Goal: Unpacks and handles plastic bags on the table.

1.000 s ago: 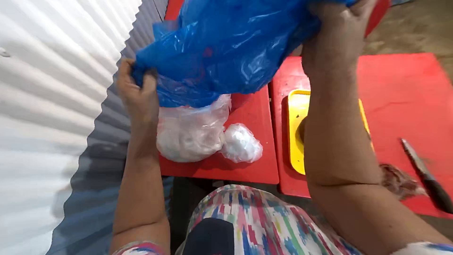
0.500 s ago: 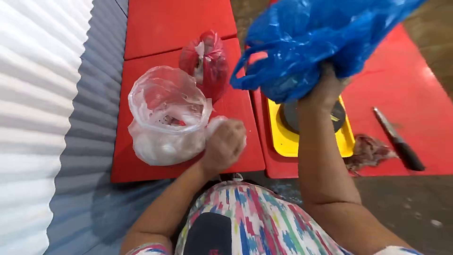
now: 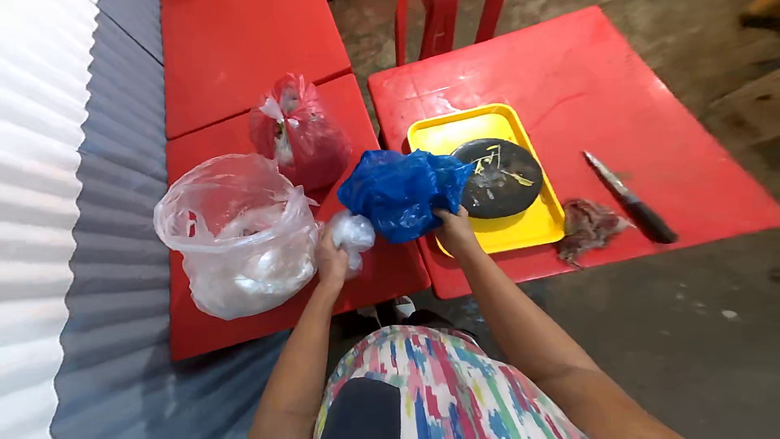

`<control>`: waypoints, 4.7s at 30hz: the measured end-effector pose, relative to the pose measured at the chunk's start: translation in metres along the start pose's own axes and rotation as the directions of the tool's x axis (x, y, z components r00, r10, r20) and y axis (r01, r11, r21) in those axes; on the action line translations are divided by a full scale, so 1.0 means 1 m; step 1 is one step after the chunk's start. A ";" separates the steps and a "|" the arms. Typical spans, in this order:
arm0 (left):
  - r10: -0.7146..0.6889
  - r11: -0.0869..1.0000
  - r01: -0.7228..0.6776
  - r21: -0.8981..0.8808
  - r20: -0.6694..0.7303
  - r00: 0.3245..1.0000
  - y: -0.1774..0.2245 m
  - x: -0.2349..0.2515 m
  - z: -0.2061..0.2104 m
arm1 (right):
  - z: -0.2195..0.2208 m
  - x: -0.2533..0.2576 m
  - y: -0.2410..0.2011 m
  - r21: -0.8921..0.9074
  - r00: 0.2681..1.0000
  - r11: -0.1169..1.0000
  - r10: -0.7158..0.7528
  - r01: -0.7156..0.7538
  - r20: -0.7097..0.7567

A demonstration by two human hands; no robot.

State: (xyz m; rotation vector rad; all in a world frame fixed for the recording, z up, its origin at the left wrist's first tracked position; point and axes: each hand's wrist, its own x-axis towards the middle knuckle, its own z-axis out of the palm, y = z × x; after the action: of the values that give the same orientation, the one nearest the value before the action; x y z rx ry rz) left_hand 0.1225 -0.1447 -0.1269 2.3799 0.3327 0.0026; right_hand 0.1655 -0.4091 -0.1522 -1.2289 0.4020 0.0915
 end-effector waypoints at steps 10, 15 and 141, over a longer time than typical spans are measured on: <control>0.117 0.931 -0.166 0.324 0.166 0.979 -0.013 -0.026 -0.016 | -0.032 -0.065 0.002 -0.530 0.859 0.807 -0.445 0.262 -0.253; 0.205 0.882 -0.341 0.324 0.388 0.898 0.020 -0.019 -0.021 | -0.009 -0.055 -0.001 -0.586 0.828 0.778 -0.472 0.228 -0.304; 0.200 0.748 -0.446 0.491 0.474 0.857 0.061 0.064 -0.030 | -0.163 -0.140 0.055 0.062 0.598 0.992 -0.015 0.109 -0.801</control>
State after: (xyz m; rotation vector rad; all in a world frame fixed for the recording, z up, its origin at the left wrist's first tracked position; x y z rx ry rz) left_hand 0.1956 -0.1524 -0.0694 2.9389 -0.3526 -0.4801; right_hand -0.0200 -0.5213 -0.1976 -1.1199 1.1446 -0.5777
